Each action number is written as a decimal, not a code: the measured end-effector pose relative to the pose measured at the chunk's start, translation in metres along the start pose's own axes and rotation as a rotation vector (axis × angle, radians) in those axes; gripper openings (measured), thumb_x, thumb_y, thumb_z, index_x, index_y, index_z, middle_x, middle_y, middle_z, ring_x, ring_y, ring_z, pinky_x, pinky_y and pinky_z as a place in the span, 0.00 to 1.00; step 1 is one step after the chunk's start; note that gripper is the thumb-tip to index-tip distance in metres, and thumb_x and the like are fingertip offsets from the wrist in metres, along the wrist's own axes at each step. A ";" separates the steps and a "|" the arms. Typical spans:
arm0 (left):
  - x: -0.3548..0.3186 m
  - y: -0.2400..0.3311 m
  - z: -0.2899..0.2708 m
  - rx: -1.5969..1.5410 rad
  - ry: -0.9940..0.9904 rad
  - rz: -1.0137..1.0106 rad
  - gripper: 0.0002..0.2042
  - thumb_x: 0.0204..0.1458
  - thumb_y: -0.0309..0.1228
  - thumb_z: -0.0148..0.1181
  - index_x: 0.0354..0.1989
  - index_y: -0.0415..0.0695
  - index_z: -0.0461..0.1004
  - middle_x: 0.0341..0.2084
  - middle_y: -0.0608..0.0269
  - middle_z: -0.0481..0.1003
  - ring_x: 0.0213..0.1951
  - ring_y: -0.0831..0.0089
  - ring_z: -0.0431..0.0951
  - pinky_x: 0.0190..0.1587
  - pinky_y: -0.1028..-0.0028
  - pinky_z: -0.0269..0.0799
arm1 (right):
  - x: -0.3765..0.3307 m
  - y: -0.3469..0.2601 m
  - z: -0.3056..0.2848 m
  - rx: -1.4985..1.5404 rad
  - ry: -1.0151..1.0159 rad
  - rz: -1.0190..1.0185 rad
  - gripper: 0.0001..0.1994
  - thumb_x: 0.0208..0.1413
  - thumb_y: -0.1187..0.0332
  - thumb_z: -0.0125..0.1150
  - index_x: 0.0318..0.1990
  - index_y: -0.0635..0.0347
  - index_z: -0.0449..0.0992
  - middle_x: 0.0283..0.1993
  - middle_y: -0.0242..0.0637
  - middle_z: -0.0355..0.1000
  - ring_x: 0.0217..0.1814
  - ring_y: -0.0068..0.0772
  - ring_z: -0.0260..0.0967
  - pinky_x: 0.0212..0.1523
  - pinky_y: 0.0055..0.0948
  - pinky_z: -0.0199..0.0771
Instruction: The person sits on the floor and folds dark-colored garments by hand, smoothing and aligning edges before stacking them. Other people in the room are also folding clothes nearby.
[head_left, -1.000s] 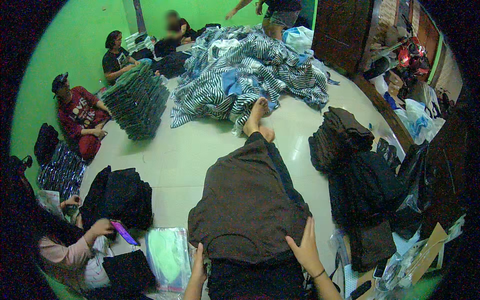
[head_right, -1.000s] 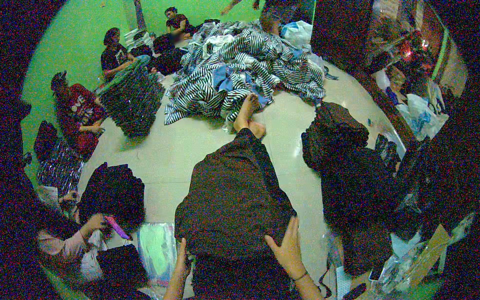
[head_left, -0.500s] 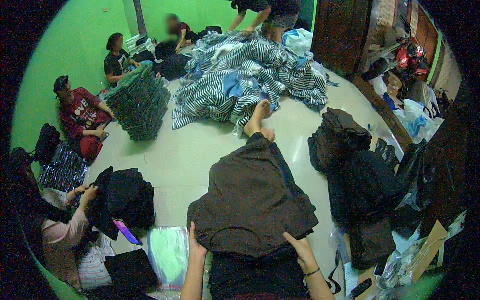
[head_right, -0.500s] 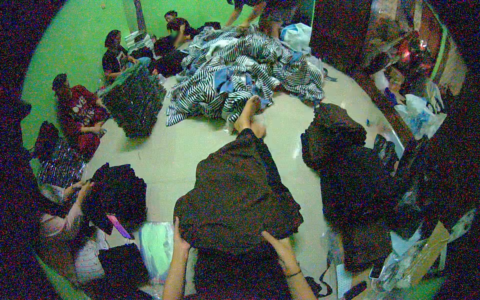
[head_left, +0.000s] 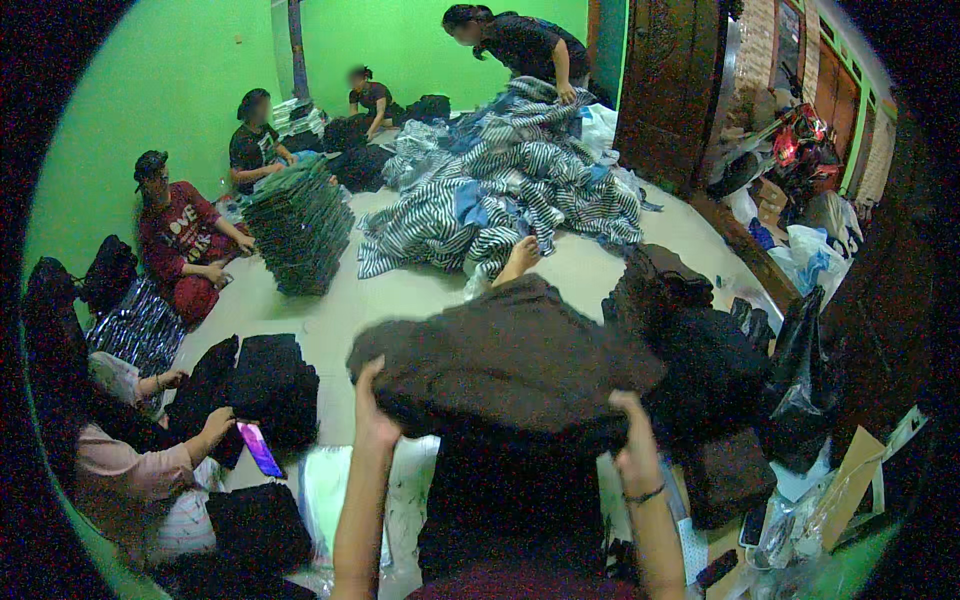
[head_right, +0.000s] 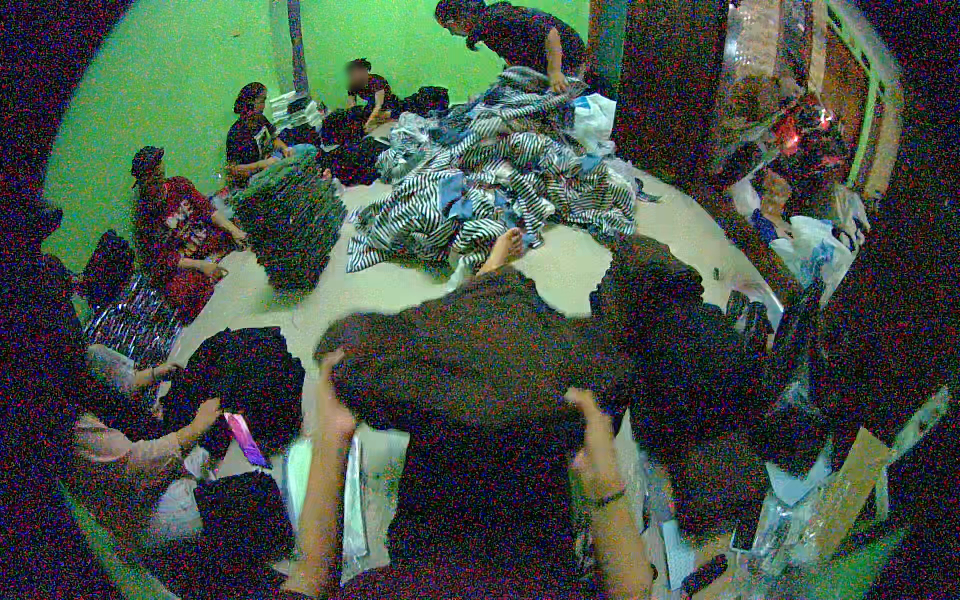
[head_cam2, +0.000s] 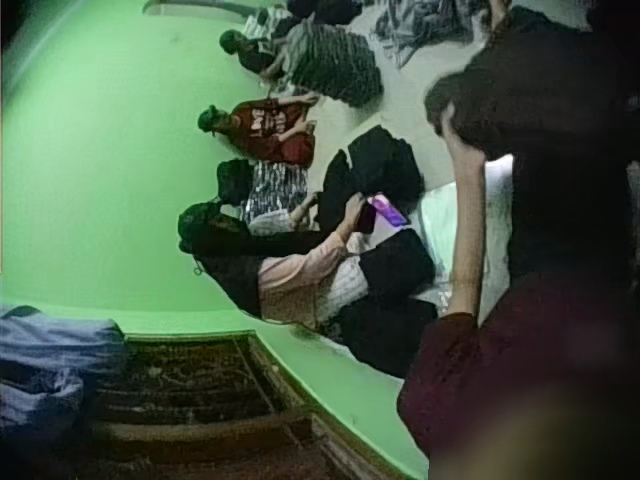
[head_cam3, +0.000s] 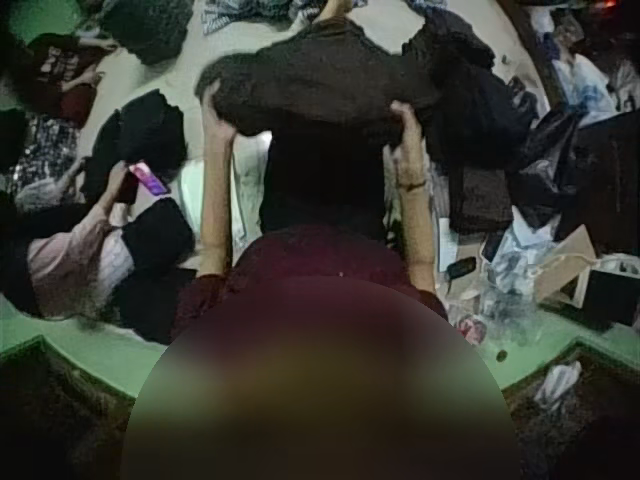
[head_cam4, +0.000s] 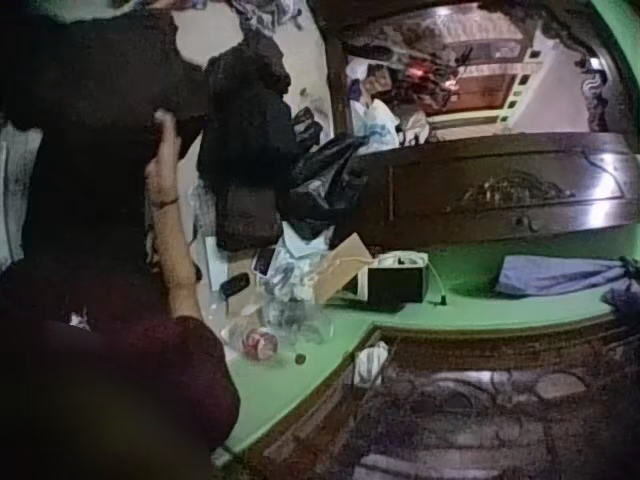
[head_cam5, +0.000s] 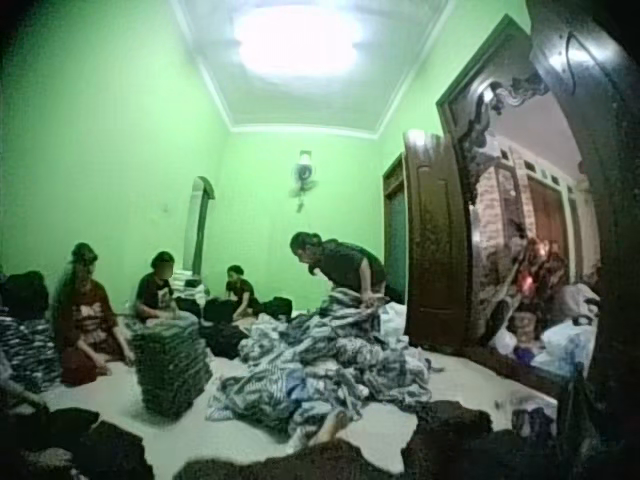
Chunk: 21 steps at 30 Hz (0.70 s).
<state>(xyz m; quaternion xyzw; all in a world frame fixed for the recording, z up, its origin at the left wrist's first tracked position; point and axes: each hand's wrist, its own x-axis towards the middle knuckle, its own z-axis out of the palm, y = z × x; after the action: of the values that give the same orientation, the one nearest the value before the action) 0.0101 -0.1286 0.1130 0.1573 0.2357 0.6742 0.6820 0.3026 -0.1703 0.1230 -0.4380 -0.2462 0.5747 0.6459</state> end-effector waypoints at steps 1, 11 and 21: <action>0.005 0.014 0.022 -0.012 -0.068 -0.026 0.24 0.38 0.39 0.55 0.45 0.40 0.63 0.42 0.54 0.67 0.43 0.58 0.67 0.49 0.61 0.60 | 0.001 -0.016 0.007 0.062 -0.086 0.026 0.10 0.42 0.64 0.56 0.33 0.55 0.70 0.32 0.29 0.68 0.34 0.26 0.66 0.37 0.24 0.67; 0.055 0.084 0.164 0.074 -0.409 0.023 0.14 0.39 0.36 0.52 0.34 0.42 0.72 0.32 0.58 0.73 0.34 0.62 0.73 0.42 0.63 0.67 | 0.060 -0.144 0.060 0.174 -0.422 -0.213 0.16 0.52 0.60 0.45 0.43 0.60 0.68 0.42 0.34 0.69 0.42 0.29 0.66 0.47 0.27 0.64; 0.105 -0.004 0.125 -0.143 -0.391 -0.285 0.17 0.41 0.38 0.51 0.39 0.42 0.69 0.37 0.57 0.71 0.40 0.60 0.70 0.47 0.61 0.63 | 0.107 -0.221 0.080 -0.375 -0.233 -0.504 0.14 0.51 0.61 0.46 0.40 0.60 0.70 0.35 0.31 0.70 0.38 0.25 0.67 0.44 0.22 0.64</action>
<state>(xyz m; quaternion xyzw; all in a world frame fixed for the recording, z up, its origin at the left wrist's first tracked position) 0.0781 -0.0111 0.2043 0.2014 0.0707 0.5428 0.8123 0.3766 -0.0352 0.3301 -0.4058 -0.5204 0.3878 0.6435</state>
